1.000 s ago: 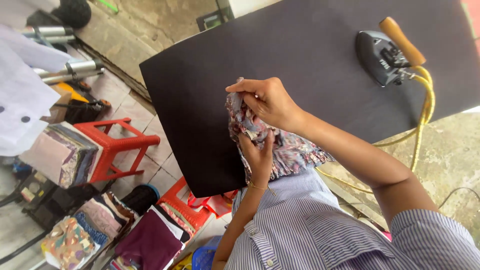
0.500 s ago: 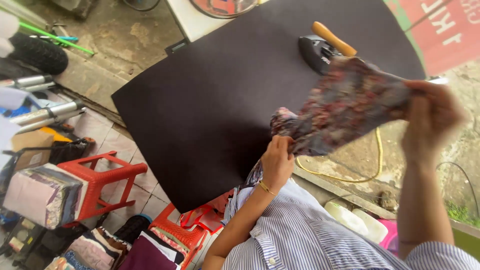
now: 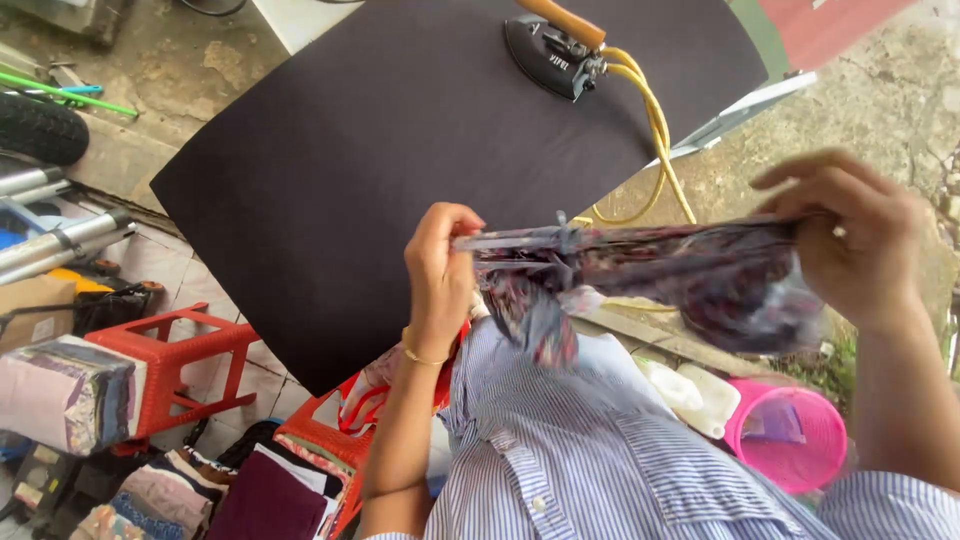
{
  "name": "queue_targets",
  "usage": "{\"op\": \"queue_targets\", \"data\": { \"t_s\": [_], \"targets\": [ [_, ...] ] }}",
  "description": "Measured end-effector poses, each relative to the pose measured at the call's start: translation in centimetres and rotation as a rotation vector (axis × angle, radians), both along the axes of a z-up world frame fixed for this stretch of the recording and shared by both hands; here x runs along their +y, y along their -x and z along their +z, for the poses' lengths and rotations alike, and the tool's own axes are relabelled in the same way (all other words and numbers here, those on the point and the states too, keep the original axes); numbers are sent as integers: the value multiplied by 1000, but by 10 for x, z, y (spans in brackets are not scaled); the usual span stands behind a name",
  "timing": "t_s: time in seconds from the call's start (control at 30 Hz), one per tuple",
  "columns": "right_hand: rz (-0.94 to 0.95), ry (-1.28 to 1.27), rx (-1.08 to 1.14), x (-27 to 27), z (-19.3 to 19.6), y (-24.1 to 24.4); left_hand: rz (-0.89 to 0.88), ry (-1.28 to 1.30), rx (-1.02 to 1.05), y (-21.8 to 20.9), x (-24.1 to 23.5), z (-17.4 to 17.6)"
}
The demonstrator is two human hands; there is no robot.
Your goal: The person irons a floral-patterned dress on a black ironing board. They smooth the fabric with their hands, use a steam iron to press the garment, and repeatedly reposition the dress to iron different sections.
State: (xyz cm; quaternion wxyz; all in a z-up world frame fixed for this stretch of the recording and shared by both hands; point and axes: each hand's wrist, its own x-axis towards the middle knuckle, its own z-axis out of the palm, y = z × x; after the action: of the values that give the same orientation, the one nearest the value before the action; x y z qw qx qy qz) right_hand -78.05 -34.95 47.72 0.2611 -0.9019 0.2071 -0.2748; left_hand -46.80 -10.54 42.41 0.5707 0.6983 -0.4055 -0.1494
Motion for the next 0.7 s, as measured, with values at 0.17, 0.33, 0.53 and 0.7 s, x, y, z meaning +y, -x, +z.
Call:
{"op": "queue_targets", "data": {
  "t_s": [0.17,0.33,0.53,0.7],
  "targets": [
    [534,-28,370,-21,-5,-6,-197,-12,-398,9,42,-28],
    [641,143,1018,2,-42,-23,-74,-132,-832,33,58,-25],
    [603,679,1338,1,-96,-35,-24,-695,-879,71,57,-43],
    [296,616,1459,-50,-70,-57,-201,-981,-839,82,62,-73]
  ]
}}
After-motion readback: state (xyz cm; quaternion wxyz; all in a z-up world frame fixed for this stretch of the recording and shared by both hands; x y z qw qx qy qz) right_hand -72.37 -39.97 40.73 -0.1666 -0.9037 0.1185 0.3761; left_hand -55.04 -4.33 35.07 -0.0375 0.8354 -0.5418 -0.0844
